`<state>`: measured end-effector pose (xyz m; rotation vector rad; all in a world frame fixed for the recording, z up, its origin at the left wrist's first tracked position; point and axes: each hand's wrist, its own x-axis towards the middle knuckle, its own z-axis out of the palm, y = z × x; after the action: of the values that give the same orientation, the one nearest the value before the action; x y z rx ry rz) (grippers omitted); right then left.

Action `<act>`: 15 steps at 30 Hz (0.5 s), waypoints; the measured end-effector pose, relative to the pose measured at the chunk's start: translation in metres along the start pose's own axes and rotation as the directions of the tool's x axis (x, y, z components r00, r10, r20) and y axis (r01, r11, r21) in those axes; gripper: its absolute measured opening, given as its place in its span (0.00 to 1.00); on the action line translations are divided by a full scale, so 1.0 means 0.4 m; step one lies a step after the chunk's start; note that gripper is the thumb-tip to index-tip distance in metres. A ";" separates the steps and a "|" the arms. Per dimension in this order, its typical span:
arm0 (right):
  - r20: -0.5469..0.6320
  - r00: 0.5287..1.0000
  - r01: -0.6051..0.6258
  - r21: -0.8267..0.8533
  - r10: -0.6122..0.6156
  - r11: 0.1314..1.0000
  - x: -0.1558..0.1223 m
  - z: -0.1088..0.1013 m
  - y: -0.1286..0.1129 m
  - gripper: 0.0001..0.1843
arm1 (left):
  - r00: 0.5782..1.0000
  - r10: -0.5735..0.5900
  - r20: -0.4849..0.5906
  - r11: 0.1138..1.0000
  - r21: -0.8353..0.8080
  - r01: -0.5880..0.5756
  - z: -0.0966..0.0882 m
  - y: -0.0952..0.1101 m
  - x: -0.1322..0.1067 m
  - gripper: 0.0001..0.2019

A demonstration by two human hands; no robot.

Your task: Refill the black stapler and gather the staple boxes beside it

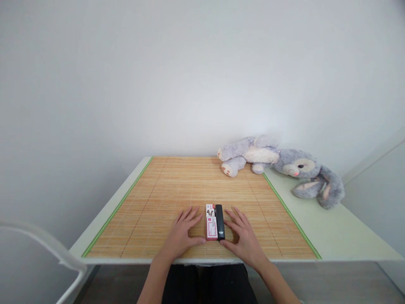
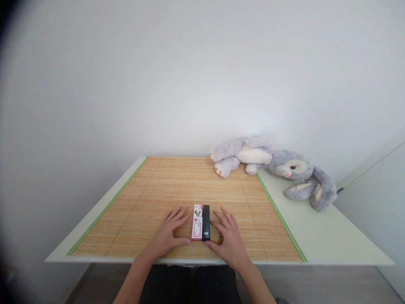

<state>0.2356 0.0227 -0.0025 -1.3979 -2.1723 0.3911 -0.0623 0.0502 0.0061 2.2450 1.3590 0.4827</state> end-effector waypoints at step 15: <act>0.021 1.000 0.007 0.012 -0.008 1.000 -0.001 -0.017 0.028 0.25 | 0.999 0.032 0.041 0.999 0.023 -0.033 0.011 0.026 0.038 0.38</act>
<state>0.2478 0.0269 -0.0027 -1.3849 -2.1880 0.4166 -0.0455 0.0587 0.0091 2.2868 1.3157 0.4318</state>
